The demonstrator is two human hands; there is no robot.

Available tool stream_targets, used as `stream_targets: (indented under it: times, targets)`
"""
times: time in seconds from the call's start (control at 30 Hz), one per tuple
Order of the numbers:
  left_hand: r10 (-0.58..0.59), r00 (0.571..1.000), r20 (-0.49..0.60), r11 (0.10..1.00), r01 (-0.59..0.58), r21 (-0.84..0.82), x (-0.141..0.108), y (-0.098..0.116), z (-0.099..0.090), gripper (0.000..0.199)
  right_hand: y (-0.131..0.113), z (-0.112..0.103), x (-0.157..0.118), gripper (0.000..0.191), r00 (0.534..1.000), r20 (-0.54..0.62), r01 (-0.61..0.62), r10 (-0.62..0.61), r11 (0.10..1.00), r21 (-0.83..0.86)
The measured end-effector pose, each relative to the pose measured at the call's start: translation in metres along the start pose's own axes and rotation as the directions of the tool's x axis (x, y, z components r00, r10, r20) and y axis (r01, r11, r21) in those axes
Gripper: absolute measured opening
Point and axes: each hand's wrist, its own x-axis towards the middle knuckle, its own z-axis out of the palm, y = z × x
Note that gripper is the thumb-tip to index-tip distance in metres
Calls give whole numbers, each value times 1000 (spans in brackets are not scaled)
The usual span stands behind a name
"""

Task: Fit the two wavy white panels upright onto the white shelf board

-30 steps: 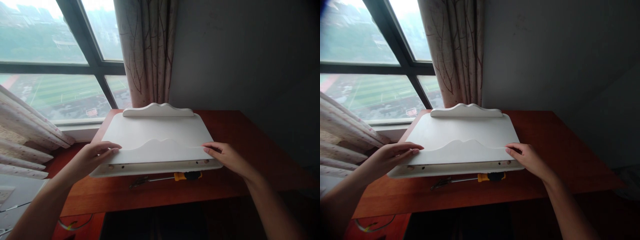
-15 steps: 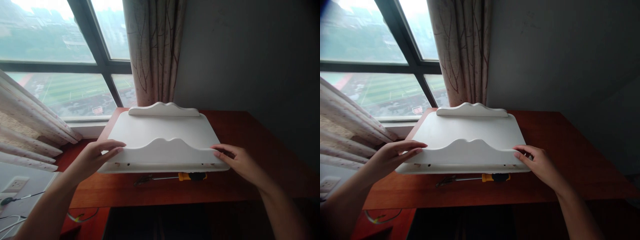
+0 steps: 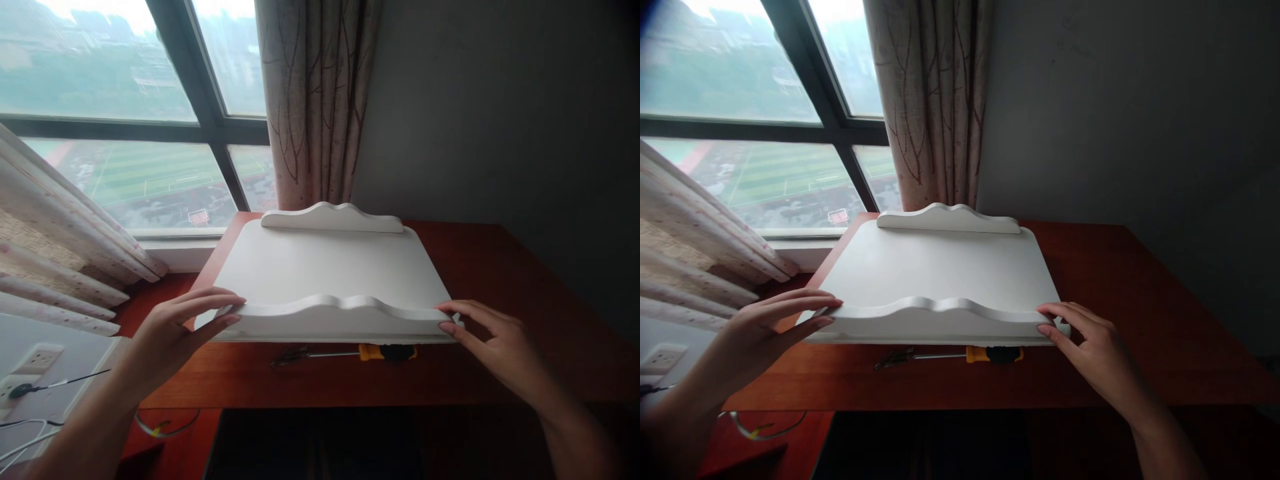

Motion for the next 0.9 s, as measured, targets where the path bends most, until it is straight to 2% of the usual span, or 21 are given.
stream_targets:
  times: [0.2, 0.57, 0.9]
  targets:
    - [63, 998, -17, 998, -63, -15, -6, 2, 3, 24, 1, 3, -6, 29, 998, -12, 56, -56, 998, 0]
    - [56, 996, -66, 998, -56, 0, -14, -1, 9, 28, 6, 10, -8, 26, 985, -83, 150, -151, 989, -7]
    - [58, 997, -50, 998, -58, -5, -15, -4, 11, 25, 6, 13, -7, 26, 988, -85, 131, -130, 991, 6]
